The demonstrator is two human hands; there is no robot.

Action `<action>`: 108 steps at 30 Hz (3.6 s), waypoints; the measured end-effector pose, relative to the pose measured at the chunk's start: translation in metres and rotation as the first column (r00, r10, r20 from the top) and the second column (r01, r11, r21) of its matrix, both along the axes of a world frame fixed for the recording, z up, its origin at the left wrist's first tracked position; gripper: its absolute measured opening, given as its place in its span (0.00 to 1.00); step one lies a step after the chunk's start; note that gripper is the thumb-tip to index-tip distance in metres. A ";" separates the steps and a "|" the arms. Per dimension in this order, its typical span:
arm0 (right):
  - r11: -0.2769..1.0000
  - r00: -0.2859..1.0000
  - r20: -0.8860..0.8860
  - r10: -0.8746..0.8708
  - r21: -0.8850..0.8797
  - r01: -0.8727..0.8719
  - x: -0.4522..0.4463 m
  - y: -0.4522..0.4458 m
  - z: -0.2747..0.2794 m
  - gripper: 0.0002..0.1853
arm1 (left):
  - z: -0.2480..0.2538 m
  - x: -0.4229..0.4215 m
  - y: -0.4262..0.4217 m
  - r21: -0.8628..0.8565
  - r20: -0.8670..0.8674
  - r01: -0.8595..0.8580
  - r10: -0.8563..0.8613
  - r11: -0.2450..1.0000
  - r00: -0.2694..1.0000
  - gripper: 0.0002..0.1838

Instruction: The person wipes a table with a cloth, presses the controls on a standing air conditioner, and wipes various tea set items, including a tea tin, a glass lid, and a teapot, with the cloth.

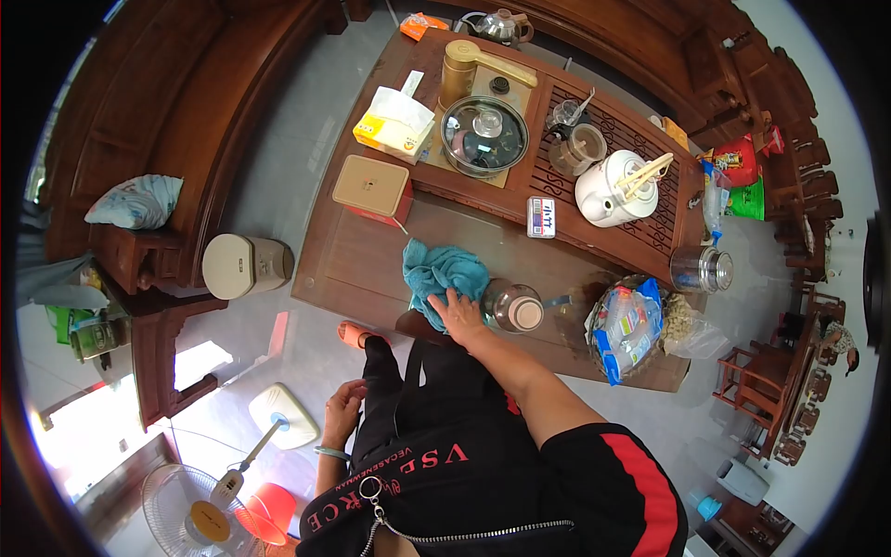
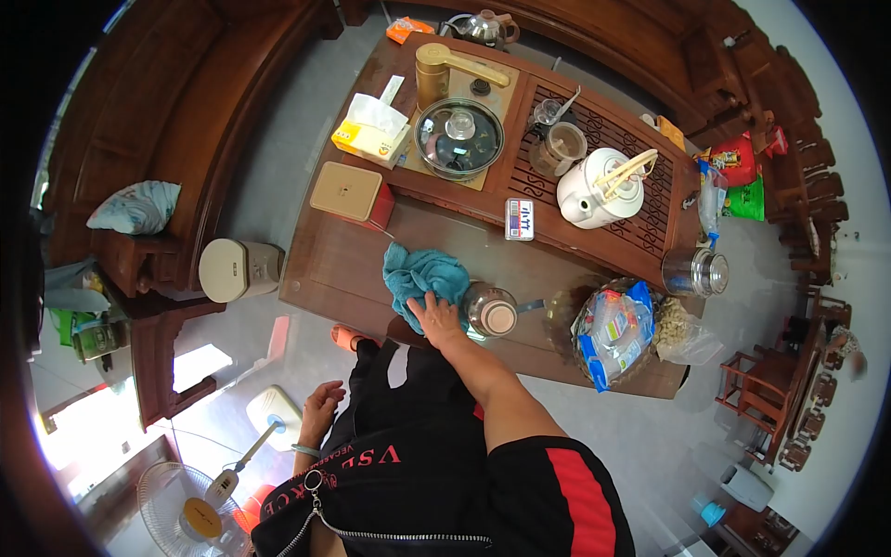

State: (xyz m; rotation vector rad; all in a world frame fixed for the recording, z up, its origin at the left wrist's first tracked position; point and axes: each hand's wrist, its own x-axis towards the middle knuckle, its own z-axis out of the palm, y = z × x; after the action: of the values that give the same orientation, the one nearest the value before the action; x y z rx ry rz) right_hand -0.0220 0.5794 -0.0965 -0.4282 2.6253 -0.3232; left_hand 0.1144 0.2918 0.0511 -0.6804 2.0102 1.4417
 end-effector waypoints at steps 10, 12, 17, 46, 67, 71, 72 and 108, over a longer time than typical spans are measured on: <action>0.876 0.900 0.305 -0.311 -0.275 0.396 -0.041 -0.019 0.014 0.19 | -0.013 0.031 0.018 0.088 -0.047 0.024 -0.019 0.996 0.999 0.18; 0.728 0.815 0.414 -0.406 -0.393 0.562 -0.039 -0.027 0.019 0.24 | -0.014 0.029 0.020 0.108 -0.016 0.015 -0.013 0.994 1.000 0.18; 0.408 0.736 0.623 -0.265 -0.619 0.671 -0.003 -0.052 0.057 0.23 | -0.014 0.005 0.018 0.255 0.148 -0.120 0.084 0.959 0.985 0.24; 0.996 0.979 -0.181 0.090 0.007 -0.090 -0.017 0.068 0.193 0.33 | -0.022 0.117 -0.029 0.541 0.251 -0.667 0.659 0.512 0.709 0.27; 0.883 0.795 -0.551 0.253 -0.205 -0.423 -0.088 -0.166 0.189 0.27 | 0.014 0.143 -0.012 0.433 0.154 -0.801 0.842 0.413 0.517 0.27; 0.637 0.943 -0.331 0.038 -0.719 -0.278 -0.053 -0.114 0.191 0.17 | 0.031 0.102 0.007 0.423 0.114 -0.727 0.764 0.541 0.635 0.27; 0.628 0.957 -0.281 -0.072 -0.758 -0.175 -0.051 -0.091 0.184 0.16 | 0.035 0.089 0.013 0.433 0.106 -0.705 0.745 0.561 0.658 0.27; 0.567 0.955 -0.270 -0.122 -0.809 -0.156 -0.068 0.051 0.183 0.37 | 0.018 -0.148 0.181 0.700 0.113 -0.382 0.436 0.603 0.893 0.45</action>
State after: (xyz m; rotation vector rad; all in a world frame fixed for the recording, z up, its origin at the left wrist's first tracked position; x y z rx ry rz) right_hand -0.0898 0.6302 0.0865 -0.8525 2.5686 -1.6500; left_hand -0.0340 0.4728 0.0692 -0.7590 1.1661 2.3546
